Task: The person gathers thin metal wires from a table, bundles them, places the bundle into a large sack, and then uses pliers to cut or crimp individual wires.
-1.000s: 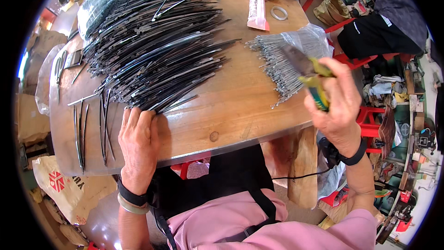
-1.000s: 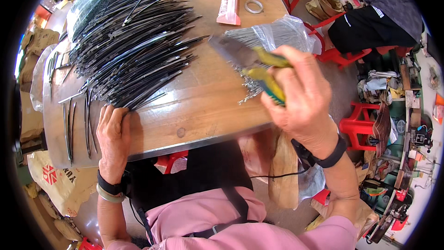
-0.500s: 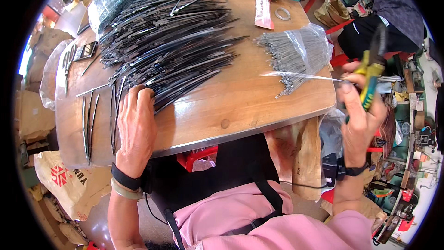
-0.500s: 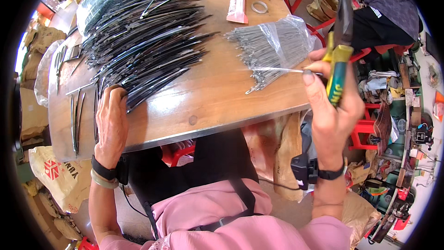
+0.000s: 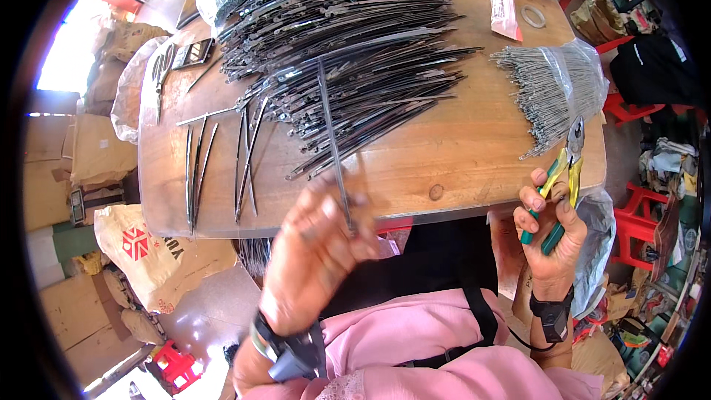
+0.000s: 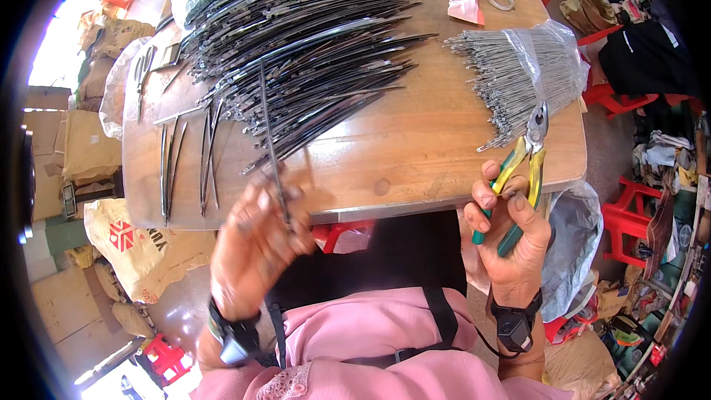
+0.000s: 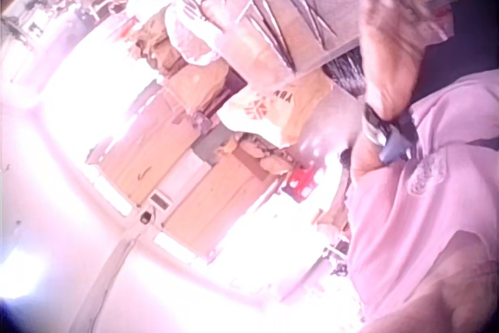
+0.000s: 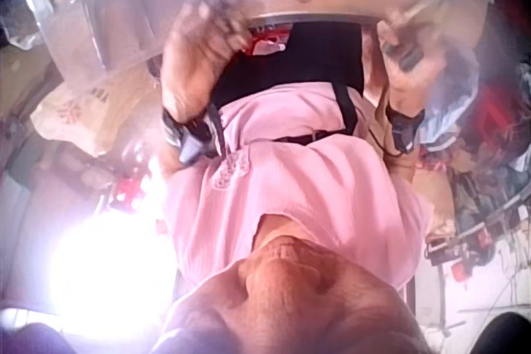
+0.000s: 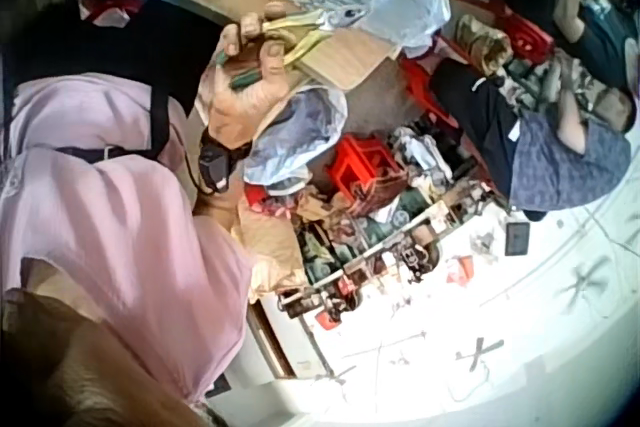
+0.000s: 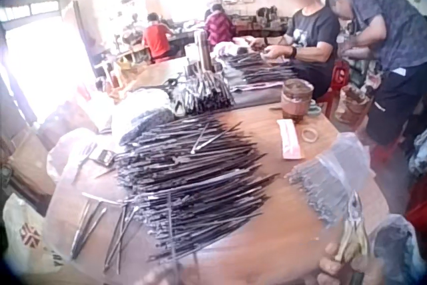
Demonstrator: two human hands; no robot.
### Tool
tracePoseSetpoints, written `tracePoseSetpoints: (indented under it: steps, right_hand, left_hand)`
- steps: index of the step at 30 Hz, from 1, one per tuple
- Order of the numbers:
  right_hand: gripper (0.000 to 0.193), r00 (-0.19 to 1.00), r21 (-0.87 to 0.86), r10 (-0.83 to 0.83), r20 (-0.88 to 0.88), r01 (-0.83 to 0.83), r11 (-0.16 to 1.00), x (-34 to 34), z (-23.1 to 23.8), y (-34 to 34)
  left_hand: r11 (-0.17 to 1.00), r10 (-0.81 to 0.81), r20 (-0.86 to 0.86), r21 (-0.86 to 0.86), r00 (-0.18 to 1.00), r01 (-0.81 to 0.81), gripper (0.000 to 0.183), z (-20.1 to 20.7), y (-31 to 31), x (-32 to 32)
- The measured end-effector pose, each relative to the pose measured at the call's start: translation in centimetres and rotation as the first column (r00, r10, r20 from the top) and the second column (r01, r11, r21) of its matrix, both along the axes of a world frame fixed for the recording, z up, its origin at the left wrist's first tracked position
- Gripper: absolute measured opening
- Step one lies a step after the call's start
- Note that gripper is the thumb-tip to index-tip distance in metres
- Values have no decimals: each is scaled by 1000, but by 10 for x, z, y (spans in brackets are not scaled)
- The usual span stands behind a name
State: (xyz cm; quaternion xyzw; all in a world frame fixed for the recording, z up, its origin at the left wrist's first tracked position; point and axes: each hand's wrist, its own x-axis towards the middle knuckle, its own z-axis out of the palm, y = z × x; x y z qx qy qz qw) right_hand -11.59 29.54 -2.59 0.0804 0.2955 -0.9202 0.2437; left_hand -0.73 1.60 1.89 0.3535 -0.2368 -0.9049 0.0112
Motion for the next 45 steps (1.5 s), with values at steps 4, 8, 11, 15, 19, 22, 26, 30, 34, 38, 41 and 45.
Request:
tracePoseSetpoints:
  steps: [4,8,11,15,19,22,26,30,34,38,41,45]
  right_hand:
    - [15,1000,169,-15,-3,16,985,4,4,-10]
    - [15,987,368,24,-159,36,929,5,9,-5]
    - [14,946,457,113,-305,41,888,5,21,1]
    - [14,919,533,178,-353,42,845,8,34,-4]
    - [16,899,596,198,-390,83,799,9,39,8]
    - [17,887,664,274,-371,48,746,10,42,13]
    - [16,840,700,337,-424,68,711,9,40,16]
    - [18,842,683,277,-463,140,717,6,38,17]
    - [18,844,647,262,-468,125,752,2,42,26]
    - [16,787,662,307,-535,166,731,2,44,25]
    - [14,675,747,441,-591,252,615,4,50,23]
    - [18,503,823,652,-568,326,466,9,45,11]
  left_hand:
    - [971,-143,-60,187,988,152,32,-19,15,37]
    - [975,9,-61,222,998,4,42,-20,25,43]
    - [974,58,-181,225,982,-17,51,-17,32,48]
    - [977,-99,-218,165,971,137,60,-25,32,41]
    - [947,-171,-232,228,958,224,49,-25,36,46]
    - [940,-167,-210,262,963,220,39,-40,43,48]
    - [937,-212,-200,235,957,257,39,-55,47,49]
    - [931,-276,-167,200,947,306,44,-49,48,48]
    - [940,-267,-156,175,951,293,30,-38,52,44]
    - [962,-245,-130,92,961,258,20,-43,52,46]
    - [943,-292,-38,-180,956,281,18,-41,56,50]
    - [788,-403,103,-467,909,402,15,-35,59,46]
